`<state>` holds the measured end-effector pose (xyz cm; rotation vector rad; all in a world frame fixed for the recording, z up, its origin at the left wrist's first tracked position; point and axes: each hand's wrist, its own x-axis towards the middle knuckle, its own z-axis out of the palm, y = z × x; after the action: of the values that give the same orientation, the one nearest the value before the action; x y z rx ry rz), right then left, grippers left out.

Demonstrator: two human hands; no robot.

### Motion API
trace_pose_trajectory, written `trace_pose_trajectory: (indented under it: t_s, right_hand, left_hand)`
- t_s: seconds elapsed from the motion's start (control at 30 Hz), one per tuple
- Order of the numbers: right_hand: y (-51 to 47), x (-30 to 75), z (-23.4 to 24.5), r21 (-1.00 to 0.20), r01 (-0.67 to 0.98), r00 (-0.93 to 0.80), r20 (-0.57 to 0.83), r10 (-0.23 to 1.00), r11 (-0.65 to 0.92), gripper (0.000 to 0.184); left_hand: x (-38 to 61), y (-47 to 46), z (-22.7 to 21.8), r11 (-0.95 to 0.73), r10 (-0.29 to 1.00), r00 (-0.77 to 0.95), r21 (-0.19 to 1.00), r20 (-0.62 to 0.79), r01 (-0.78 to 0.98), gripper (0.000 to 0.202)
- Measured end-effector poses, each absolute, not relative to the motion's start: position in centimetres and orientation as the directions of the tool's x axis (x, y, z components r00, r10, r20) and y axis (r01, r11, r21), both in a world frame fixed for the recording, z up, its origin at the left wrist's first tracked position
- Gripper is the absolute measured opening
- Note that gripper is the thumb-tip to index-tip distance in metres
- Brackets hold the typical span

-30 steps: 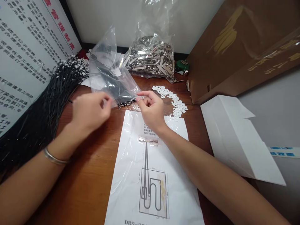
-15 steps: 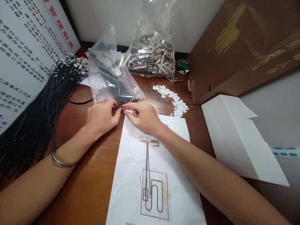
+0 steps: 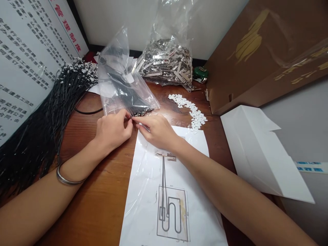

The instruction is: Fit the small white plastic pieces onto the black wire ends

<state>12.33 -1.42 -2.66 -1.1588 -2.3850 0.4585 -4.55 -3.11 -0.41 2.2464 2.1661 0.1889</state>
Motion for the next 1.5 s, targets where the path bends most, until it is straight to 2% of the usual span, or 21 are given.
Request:
trace_pose_trajectory:
  t_s: [0.27,0.83,1.1,1.33,1.5]
  right_hand:
    - [-1.81,12.03,-2.62,-0.394,0.740,-0.494,0.231,0.838,0.545,0.031]
    - [-1.72,12.17,-2.98,-0.391,0.709,-0.526,0.261,0.810,0.587,0.031]
    - [-1.86,12.10,-2.57,-0.379,0.730,-0.529,0.212,0.822,0.568,0.033]
    - [-1.86,12.10,-2.33,-0.333,0.732,-0.561,0.202,0.803,0.595,0.032]
    - [-1.80,12.17,-2.66,-0.344,0.721,-0.561,0.221,0.798,0.602,0.032]
  left_hand:
    - [-4.22,-3.21,-0.14,-0.011,0.999,0.008,0.069,0.053,0.998,0.033]
    - [-4.31,-3.15,-0.28,-0.028,0.998,0.024,0.089,0.052,0.996,0.031]
    - [-4.46,-2.96,-0.11,-0.047,0.998,0.047,0.004,0.044,0.999,0.031]
    - [-4.30,-3.08,0.00,-0.043,0.998,0.042,0.030,0.037,0.999,0.035]
    - [-4.30,-3.13,-0.01,-0.029,0.999,0.028,0.061,0.024,0.998,0.036]
